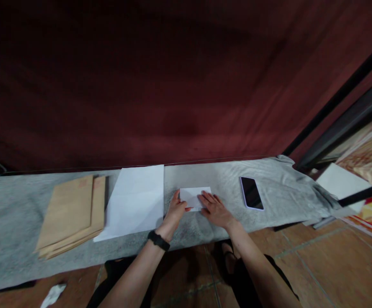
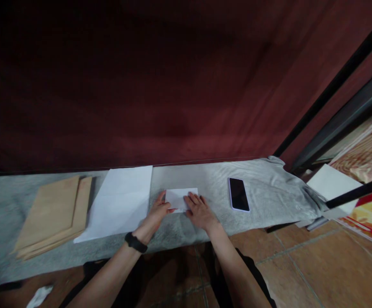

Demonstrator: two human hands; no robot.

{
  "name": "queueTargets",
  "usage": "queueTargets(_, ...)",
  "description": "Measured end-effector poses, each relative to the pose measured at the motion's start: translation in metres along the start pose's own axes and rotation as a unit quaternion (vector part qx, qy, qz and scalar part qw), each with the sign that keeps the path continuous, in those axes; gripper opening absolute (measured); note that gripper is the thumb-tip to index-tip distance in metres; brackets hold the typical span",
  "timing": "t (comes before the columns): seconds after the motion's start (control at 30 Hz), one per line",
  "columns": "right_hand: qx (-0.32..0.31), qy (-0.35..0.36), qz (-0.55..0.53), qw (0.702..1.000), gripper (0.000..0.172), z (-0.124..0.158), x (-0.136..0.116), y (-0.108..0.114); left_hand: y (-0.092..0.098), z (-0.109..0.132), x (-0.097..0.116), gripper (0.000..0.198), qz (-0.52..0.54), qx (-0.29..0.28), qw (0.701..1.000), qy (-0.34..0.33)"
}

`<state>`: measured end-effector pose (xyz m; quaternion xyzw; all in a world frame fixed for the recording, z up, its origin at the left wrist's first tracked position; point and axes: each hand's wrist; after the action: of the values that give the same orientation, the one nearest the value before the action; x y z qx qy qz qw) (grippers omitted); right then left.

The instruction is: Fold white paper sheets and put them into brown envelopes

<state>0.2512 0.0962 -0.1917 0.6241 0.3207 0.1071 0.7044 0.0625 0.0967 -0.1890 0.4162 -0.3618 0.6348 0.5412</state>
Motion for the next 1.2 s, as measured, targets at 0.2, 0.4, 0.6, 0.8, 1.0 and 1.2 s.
queueTargets(0.2,0.062,0.019,-0.079,0.995,0.046,-0.007,0.003,0.002,0.008,0.007,-0.003,0.055,-0.241,0.019,0.970,-0.038)
queueTargets(0.4,0.100,0.000,0.035,0.994,0.052,-0.019,-0.007,-0.022,0.007,0.029,-0.006,0.040,-0.564,0.128,0.800,-0.163)
queueTargets(0.6,0.100,0.035,0.055,0.993,0.051,-0.029,-0.011,-0.031,-0.012,0.017,-0.015,0.051,-0.592,0.088,0.745,-0.296)
queueTargets(0.8,0.102,-0.002,0.095,0.990,0.051,-0.034,-0.010,-0.035,-0.010,0.002,-0.029,0.057,-0.576,0.059,0.758,-0.301)
queueTargets(1.0,0.112,-0.026,0.127,0.985,0.053,-0.030,-0.004,-0.041,-0.006,0.008,-0.029,0.057,-0.564,0.063,0.760,-0.318)
queueTargets(1.2,0.117,-0.059,0.117,0.984,0.055,-0.031,0.013,-0.039,-0.005,0.011,-0.036,0.053,-0.569,0.063,0.757,-0.315)
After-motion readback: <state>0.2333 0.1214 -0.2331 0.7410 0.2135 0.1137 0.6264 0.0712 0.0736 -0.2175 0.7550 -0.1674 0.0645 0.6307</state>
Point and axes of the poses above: each hand's wrist, its own z-axis away from the middle knuckle, its own y-axis out of the back of the hand, x = y × z, and after that the axes turned 10 degrees about y, right-handed
